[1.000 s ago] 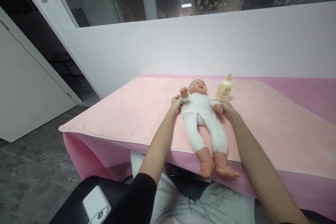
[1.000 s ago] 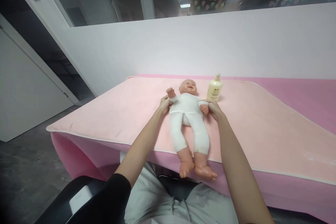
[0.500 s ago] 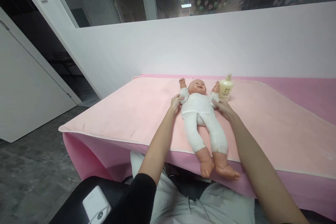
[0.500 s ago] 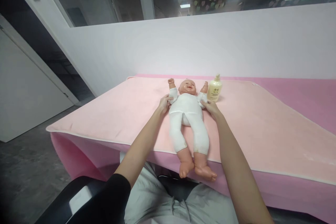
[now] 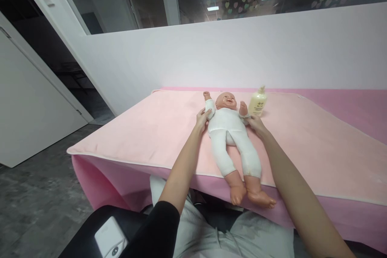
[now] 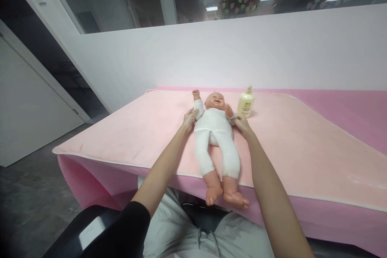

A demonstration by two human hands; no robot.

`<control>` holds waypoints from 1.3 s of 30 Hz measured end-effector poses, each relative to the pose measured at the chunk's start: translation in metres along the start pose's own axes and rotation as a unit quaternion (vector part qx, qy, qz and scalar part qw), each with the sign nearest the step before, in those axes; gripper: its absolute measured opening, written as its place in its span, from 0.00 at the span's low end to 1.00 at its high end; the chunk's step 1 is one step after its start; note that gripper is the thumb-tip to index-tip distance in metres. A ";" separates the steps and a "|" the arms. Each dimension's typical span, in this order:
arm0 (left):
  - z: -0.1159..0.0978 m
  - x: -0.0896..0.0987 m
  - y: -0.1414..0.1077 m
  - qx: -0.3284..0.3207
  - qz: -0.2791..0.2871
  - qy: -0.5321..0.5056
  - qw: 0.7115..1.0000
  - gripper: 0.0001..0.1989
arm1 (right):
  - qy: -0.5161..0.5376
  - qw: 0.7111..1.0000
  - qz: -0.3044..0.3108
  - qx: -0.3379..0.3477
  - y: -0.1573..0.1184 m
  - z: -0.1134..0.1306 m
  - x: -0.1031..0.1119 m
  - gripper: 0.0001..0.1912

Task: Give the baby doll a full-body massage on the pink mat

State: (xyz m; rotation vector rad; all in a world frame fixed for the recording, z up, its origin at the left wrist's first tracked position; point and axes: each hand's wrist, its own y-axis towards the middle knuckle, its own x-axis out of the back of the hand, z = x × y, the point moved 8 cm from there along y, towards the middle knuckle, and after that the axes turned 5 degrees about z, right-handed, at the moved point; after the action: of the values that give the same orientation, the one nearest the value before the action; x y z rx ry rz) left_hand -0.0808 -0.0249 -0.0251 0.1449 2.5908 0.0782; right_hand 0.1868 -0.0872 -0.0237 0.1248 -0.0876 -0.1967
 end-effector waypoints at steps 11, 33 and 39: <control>-0.001 0.005 -0.003 0.039 -0.030 -0.018 0.999 0.24 | -0.012 1.000 -0.008 -0.008 0.000 -0.002 0.000 0.16; -0.003 0.002 -0.006 0.044 -0.019 -0.017 0.999 0.28 | -0.002 1.000 -0.026 -0.017 0.006 -0.007 0.004 0.16; 0.004 0.005 0.002 0.045 -0.006 -0.015 0.999 0.22 | 0.059 0.998 -0.001 -0.028 0.002 -0.010 0.002 0.17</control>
State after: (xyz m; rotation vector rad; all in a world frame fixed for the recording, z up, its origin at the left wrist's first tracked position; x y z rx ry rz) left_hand -0.0833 -0.0225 -0.0311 0.1611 2.5649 -0.0464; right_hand 0.1903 -0.0843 -0.0328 0.0799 0.0365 -0.1936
